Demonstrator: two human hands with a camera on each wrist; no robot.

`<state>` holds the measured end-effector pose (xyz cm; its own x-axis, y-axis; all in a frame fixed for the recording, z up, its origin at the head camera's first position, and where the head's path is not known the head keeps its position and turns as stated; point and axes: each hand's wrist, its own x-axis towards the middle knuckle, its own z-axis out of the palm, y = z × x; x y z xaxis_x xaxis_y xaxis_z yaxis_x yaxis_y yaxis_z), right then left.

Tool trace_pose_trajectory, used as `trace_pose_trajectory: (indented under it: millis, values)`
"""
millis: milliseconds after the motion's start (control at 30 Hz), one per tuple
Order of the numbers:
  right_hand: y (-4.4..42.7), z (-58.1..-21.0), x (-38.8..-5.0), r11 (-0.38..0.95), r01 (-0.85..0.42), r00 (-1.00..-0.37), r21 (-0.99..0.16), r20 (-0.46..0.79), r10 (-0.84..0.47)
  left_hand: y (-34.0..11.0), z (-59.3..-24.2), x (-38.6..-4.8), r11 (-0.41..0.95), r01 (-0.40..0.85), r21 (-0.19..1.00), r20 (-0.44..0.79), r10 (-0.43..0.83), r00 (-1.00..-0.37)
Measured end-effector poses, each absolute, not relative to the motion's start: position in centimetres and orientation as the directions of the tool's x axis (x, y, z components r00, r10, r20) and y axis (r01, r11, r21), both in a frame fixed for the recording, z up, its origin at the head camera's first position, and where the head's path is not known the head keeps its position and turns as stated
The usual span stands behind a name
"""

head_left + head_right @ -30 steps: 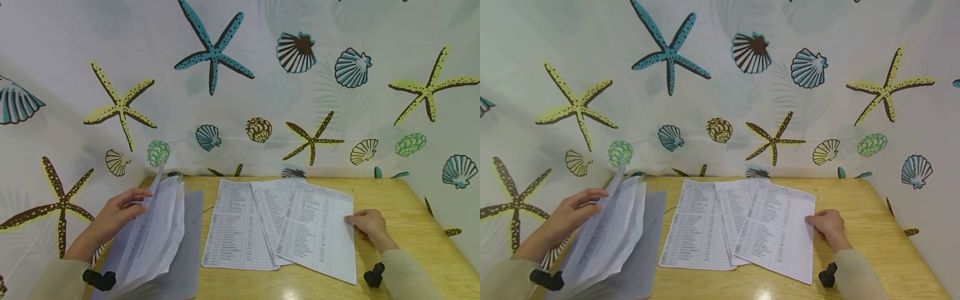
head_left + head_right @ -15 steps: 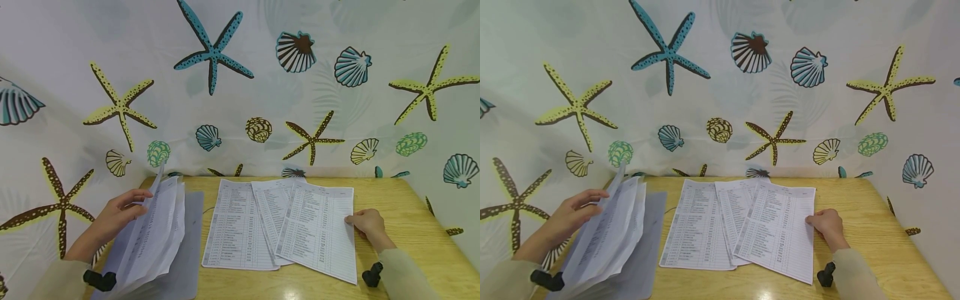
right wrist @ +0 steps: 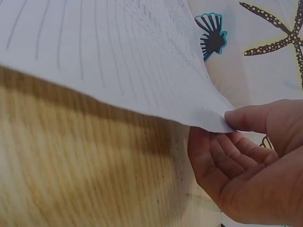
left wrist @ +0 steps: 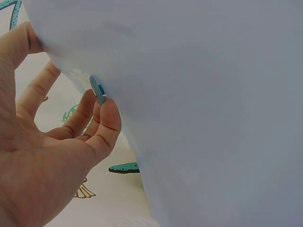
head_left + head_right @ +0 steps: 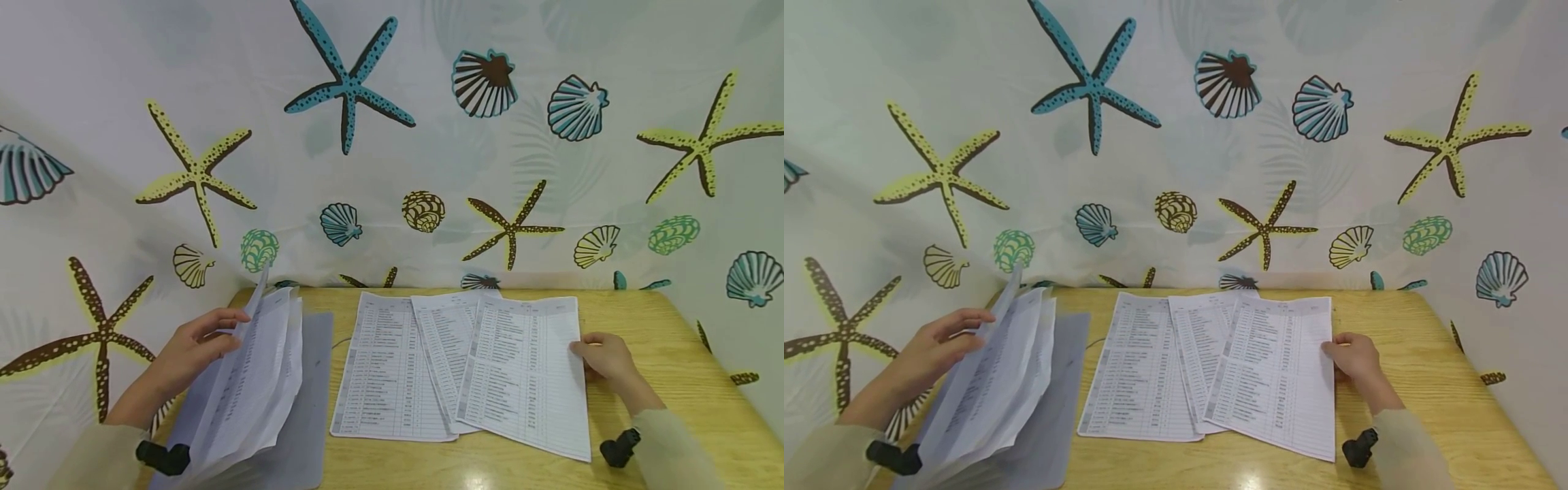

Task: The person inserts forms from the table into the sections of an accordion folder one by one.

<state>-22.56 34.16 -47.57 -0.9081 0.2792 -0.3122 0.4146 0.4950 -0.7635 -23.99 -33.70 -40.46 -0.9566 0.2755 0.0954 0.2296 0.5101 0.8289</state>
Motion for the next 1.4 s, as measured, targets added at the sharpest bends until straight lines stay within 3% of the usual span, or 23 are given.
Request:
trace_pose_trajectory:
  millis: [167,567,733,1400]
  values:
    - [34.4,-47.0,-22.5,0.481,0.382,-0.924,-0.789,-0.340,0.176,-33.7,-40.6,-24.0,0.508,0.230,0.830,0.095,0.278,-0.956]
    - [34.5,-46.6,-22.3,0.264,0.344,-0.935,-0.901,-0.356,0.003,-33.5,-40.7,-24.0,0.500,0.258,0.827,0.121,0.289,-0.950]
    - [34.0,-46.5,-22.3,0.192,0.332,-0.938,-0.924,-0.345,-0.040,-33.6,-40.8,-24.1,0.498,0.279,0.821,0.140,0.298,-0.944]
    - [29.6,-46.5,-23.5,0.108,0.315,-0.939,-0.943,-0.327,-0.109,-33.7,-40.4,-23.9,0.526,0.248,0.814,0.108,0.283,-0.953]
